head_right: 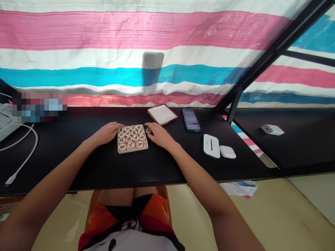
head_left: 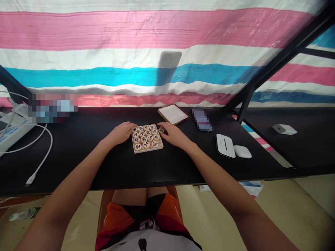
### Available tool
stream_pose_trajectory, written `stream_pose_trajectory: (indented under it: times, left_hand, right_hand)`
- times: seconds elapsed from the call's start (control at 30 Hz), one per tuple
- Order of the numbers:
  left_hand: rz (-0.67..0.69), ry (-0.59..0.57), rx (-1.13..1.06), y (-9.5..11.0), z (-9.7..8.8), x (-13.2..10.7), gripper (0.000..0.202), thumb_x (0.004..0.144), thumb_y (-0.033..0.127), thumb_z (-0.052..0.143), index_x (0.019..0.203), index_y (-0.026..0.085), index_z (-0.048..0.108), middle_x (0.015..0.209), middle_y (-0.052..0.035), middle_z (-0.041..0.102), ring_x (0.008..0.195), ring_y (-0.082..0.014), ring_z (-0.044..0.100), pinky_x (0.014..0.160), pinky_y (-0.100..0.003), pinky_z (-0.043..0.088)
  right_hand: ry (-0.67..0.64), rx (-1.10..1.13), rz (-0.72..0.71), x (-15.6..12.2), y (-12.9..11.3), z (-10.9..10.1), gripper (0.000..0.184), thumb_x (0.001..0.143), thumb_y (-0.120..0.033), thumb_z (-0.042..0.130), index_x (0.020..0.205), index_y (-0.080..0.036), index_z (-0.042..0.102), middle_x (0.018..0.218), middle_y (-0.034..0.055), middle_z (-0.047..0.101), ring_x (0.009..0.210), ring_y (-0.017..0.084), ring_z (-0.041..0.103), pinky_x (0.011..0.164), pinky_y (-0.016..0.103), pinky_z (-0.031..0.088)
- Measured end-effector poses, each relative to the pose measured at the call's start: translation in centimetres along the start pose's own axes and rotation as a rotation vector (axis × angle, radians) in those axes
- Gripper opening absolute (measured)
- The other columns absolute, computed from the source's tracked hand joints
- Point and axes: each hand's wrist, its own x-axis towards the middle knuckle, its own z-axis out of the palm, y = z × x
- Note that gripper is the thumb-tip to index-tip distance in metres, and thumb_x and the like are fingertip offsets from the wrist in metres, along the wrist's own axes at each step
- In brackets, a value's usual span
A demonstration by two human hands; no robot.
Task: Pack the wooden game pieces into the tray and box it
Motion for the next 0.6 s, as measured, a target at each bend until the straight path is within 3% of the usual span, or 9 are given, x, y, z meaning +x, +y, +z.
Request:
stream_pose_trajectory:
  times: [0.1, 0.2, 0.37, 0.5, 0.6]
  left_hand:
    - [-0.003, 0.003, -0.006, 0.0, 0.0, 0.0, 0.041, 0.094, 0.026, 0.027, 0.121, 0.021, 0.058, 0.113, -0.0083, 0.061, 0.108, -0.0222, 0.055, 0.092, -0.035, 0.045]
    - [-0.005, 0.007, -0.007, 0.0, 0.0, -0.1, 0.041, 0.094, 0.026, 0.027, 0.12, 0.021, 0.058, 0.113, -0.008, 0.061, 0.107, -0.0219, 0.055, 0.093, -0.035, 0.045]
    - [0.006, 0.014, -0.005, -0.1, 0.0, 0.0, 0.041, 0.094, 0.026, 0.027, 0.12, 0.021, 0.059, 0.111, -0.0079, 0.062, 0.106, -0.022, 0.056, 0.093, -0.035, 0.045]
    - [0.004, 0.021, -0.001, -0.1, 0.1, 0.0, 0.042, 0.094, 0.026, 0.027, 0.12, 0.021, 0.059, 0.112, -0.0078, 0.061, 0.107, -0.0221, 0.055, 0.094, -0.035, 0.045]
    - [0.001, 0.022, 0.0, -0.2, 0.1, 0.0, 0.042, 0.094, 0.027, 0.027, 0.121, 0.021, 0.058, 0.113, -0.008, 0.061, 0.108, -0.0226, 0.055, 0.095, -0.036, 0.044]
  right_hand:
    - [0.037, 0.052, 0.015, -0.1, -0.1, -0.7, 0.034, 0.081, -0.021, 0.057, 0.114, -0.017, 0.057, 0.098, 0.0088, 0.061, 0.09, 0.022, 0.059, 0.083, 0.037, 0.048]
    - [0.032, 0.169, -0.086, -0.4, -0.9, -1.9, 0.022, 0.078, -0.022, 0.061, 0.099, -0.018, 0.06, 0.097, 0.0068, 0.061, 0.086, 0.019, 0.057, 0.077, 0.032, 0.047]
    - [-0.121, 0.382, -0.161, -1.0, -2.4, -3.4, 0.023, 0.073, -0.027, 0.069, 0.093, -0.019, 0.061, 0.093, 0.0032, 0.06, 0.074, 0.013, 0.053, 0.07, 0.027, 0.044]
    - [-0.295, 0.389, -0.183, -1.1, -2.5, -3.5, 0.024, 0.072, -0.025, 0.07, 0.094, -0.019, 0.063, 0.081, -0.0007, 0.054, 0.068, 0.011, 0.047, 0.063, 0.024, 0.039]
    - [-0.322, 0.362, -0.178, -1.1, -2.4, -3.5, 0.023, 0.073, -0.023, 0.069, 0.094, -0.019, 0.064, 0.076, -0.0023, 0.047, 0.065, 0.011, 0.043, 0.062, 0.024, 0.037]
